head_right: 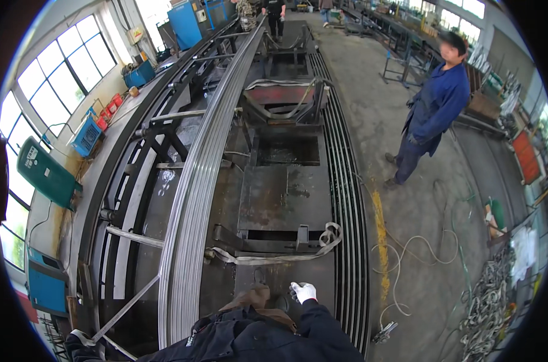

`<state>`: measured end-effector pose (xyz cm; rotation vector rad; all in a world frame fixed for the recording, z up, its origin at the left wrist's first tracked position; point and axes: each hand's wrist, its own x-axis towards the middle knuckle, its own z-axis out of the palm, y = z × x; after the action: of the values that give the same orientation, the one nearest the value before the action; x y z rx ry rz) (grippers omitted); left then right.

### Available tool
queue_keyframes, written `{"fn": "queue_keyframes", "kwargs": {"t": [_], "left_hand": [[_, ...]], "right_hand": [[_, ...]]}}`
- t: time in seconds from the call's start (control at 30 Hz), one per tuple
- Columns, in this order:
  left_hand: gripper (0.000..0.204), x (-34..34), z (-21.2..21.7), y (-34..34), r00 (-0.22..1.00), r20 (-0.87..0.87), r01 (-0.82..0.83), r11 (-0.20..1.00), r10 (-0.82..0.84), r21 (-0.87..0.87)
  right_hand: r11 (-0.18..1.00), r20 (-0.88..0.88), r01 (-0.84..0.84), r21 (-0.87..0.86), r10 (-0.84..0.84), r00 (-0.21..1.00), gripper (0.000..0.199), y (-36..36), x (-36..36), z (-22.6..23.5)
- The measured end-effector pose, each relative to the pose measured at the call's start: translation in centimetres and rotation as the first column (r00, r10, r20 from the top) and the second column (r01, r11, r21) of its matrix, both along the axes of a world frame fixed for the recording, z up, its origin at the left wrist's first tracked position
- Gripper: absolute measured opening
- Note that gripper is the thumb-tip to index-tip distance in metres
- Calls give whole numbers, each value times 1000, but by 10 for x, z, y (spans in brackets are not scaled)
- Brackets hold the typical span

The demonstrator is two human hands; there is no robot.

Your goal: Measuring a curved metal component with a tape measure, interacting with a machine control panel, and moving parts with coworkers.

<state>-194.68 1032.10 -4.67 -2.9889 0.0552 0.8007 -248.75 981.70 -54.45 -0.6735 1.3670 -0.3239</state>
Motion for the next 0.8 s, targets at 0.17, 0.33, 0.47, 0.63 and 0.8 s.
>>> {"fn": "queue_keyframes", "kwargs": {"t": [0.17, 0.33, 0.47, 0.63, 0.8], "left_hand": [[26, 74, -6, -47, 1000, -7, -8, 966, 7, -257], [25, 189, -114, -140, 981, -118, 74, 861, -153, -504], [31, 180, -173, -309, 937, -156, 111, 691, -312, -714], [31, 126, -181, -526, 860, -189, 87, 501, -474, -861], [27, 121, -211, -713, 789, -246, -23, 374, -563, -927]], "right_hand": [[998, -111, -29, -59, 23, 994, 27, -45, 13, 12], [919, -233, -215, -332, 141, 962, 24, -107, 42, 65], [985, -110, -8, -171, -10, 994, 25, -149, 64, 79], [983, -155, 38, -178, -66, 986, 25, -176, 60, 96], [963, -222, 199, -183, -238, 946, 24, -194, 26, 76]]}}
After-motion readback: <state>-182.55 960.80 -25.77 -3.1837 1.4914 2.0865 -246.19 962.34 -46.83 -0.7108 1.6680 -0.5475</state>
